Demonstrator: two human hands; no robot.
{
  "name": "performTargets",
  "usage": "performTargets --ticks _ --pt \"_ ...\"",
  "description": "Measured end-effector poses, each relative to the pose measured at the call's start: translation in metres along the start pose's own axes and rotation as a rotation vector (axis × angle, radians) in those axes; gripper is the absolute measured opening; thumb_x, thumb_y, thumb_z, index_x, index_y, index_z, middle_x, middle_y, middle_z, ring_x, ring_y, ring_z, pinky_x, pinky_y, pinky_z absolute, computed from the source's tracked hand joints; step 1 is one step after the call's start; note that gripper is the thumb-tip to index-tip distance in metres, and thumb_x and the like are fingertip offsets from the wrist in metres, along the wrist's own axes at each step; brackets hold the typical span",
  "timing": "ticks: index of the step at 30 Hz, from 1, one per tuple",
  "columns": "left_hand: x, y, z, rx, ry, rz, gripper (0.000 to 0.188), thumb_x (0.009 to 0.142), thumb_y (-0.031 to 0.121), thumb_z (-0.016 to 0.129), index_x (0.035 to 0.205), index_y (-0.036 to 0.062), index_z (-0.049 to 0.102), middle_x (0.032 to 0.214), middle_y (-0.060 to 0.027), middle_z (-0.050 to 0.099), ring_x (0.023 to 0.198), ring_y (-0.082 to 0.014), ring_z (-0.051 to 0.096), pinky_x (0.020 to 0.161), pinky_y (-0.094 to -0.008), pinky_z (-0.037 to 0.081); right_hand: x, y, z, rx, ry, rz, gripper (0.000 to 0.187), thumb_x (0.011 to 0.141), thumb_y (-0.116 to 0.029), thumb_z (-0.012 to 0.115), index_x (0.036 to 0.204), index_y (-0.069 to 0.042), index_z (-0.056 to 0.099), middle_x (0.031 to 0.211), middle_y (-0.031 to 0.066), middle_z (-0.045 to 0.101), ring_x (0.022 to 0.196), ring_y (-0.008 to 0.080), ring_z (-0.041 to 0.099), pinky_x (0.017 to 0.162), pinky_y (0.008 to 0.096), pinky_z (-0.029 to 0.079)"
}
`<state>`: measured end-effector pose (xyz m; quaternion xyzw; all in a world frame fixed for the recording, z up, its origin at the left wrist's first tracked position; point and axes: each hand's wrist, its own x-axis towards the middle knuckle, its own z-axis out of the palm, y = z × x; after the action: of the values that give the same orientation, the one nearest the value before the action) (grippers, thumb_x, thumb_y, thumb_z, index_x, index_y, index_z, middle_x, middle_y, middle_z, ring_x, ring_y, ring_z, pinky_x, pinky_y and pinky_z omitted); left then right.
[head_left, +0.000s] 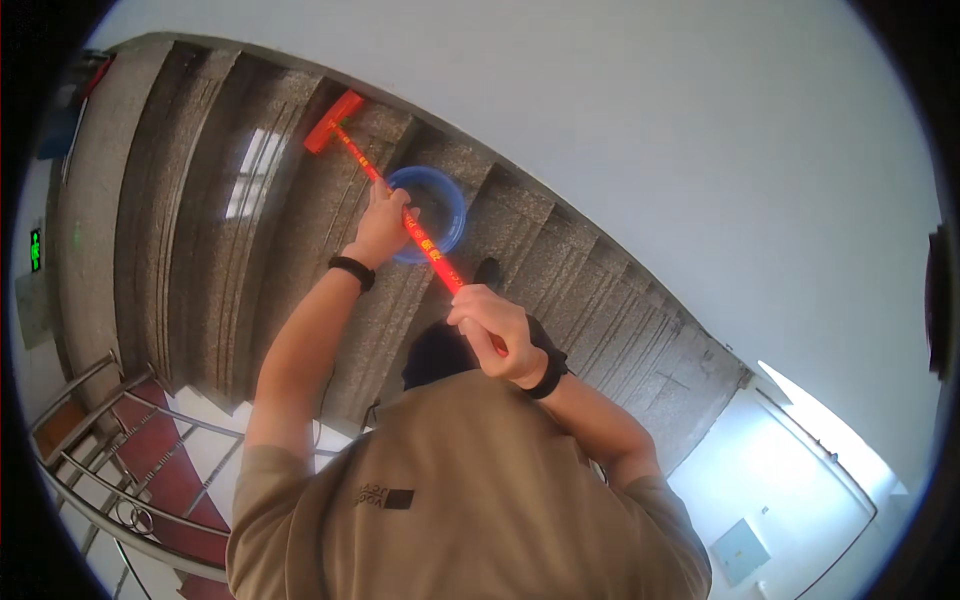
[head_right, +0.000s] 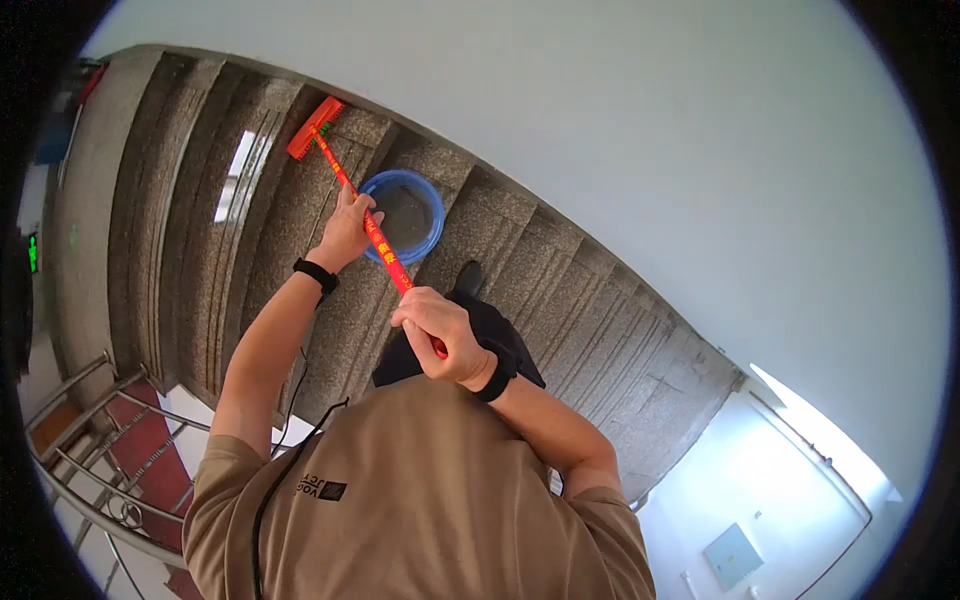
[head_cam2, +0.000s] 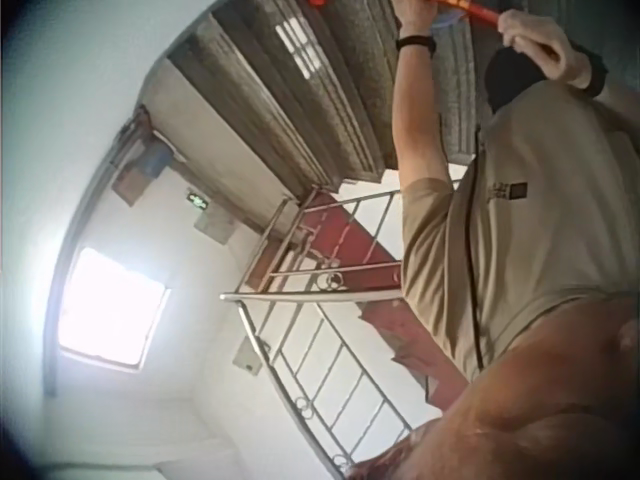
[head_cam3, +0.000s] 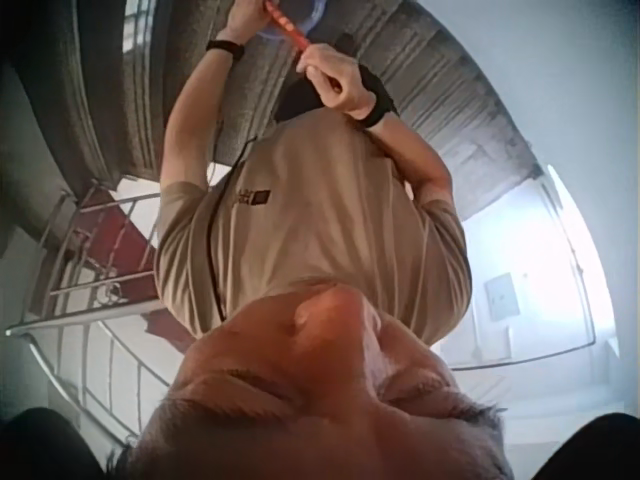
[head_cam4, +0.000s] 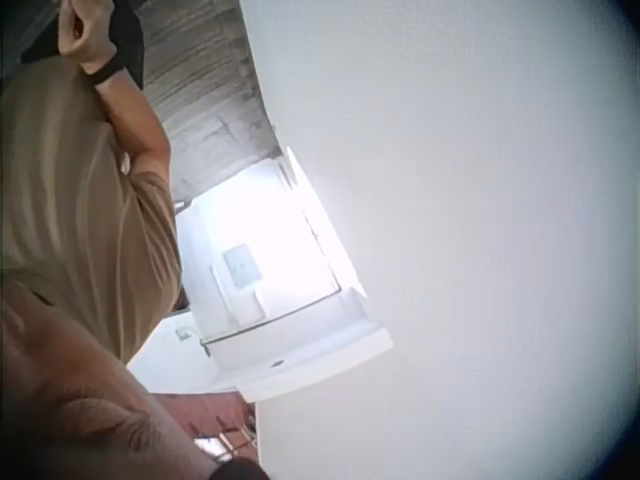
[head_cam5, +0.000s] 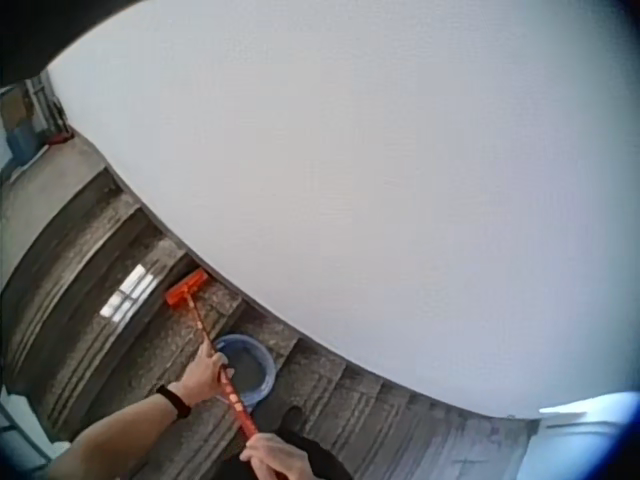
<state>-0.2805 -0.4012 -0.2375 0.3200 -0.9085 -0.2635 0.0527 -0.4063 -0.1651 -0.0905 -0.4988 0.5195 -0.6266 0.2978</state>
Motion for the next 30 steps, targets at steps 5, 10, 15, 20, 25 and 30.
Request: performTargets --ticks 5,10,15,20,25,30 --pt "-0.003 0.006 0.000 -0.038 0.094 -0.022 0.023 0.088 0.018 0.072 0.101 0.0060 0.057 0.112 -0.0219 0.050 0.100 -0.0434 0.059 0.082 -0.0504 0.052 0.006 0.000 0.000 0.000 -0.042 -0.032 0.021 0.080 0.014 0.049 0.089 0.005 0.065 0.084 0.0153 0.062 0.085 0.0344 0.063 0.079 0.0382 0.052" --pt "-0.012 0.009 0.013 -0.033 0.137 -0.068 0.020 0.087 0.019 0.073 0.091 0.0060 0.059 0.109 -0.0188 0.051 0.100 -0.0401 0.060 0.077 -0.0502 0.052 -0.007 0.011 -0.003 -0.007 -0.104 -0.087 0.020 0.080 0.013 0.049 0.090 0.005 0.065 0.080 0.0148 0.061 0.085 0.0346 0.063 0.079 0.0381 0.052" --pt "-0.022 0.013 0.046 0.020 0.205 -0.051 0.019 0.087 0.020 0.073 0.088 0.0063 0.060 0.112 -0.0227 0.051 0.106 -0.0420 0.057 0.080 -0.0480 0.054 -0.045 0.036 -0.014 -0.017 -0.114 -0.096 0.019 0.083 0.011 0.050 0.092 0.004 0.065 0.078 0.0136 0.061 0.082 0.0304 0.062 0.078 0.0352 0.052" --pt "-0.038 0.025 0.089 0.076 0.260 -0.035 0.021 0.085 0.022 0.074 0.087 0.0057 0.060 0.108 -0.0207 0.051 0.104 -0.0412 0.056 0.079 -0.0489 0.053 -0.094 0.056 -0.035 -0.060 -0.162 -0.138 0.021 0.084 0.012 0.048 0.094 0.005 0.065 0.087 0.0157 0.063 0.076 0.0218 0.062 0.072 0.0306 0.051" --pt "-0.070 0.083 0.123 0.097 0.202 -0.054 0.024 0.084 0.024 0.074 0.089 0.0048 0.061 0.110 -0.0230 0.050 0.106 -0.0414 0.055 0.078 -0.0496 0.055 -0.157 0.029 -0.073 -0.045 -0.127 0.010 0.020 0.081 0.014 0.052 0.092 0.005 0.066 0.079 0.0132 0.061 0.084 0.0315 0.065 0.079 0.0376 0.053" --pt "-0.092 0.138 0.146 0.060 0.208 -0.060 0.026 0.085 0.024 0.074 0.091 0.0035 0.061 0.115 -0.0296 0.049 0.110 -0.0457 0.054 0.081 -0.0503 0.055 -0.201 0.012 -0.113 0.006 -0.078 0.011 0.019 0.082 0.011 0.050 0.091 0.006 0.066 0.075 0.0131 0.061 0.077 0.0275 0.064 0.076 0.0360 0.053"
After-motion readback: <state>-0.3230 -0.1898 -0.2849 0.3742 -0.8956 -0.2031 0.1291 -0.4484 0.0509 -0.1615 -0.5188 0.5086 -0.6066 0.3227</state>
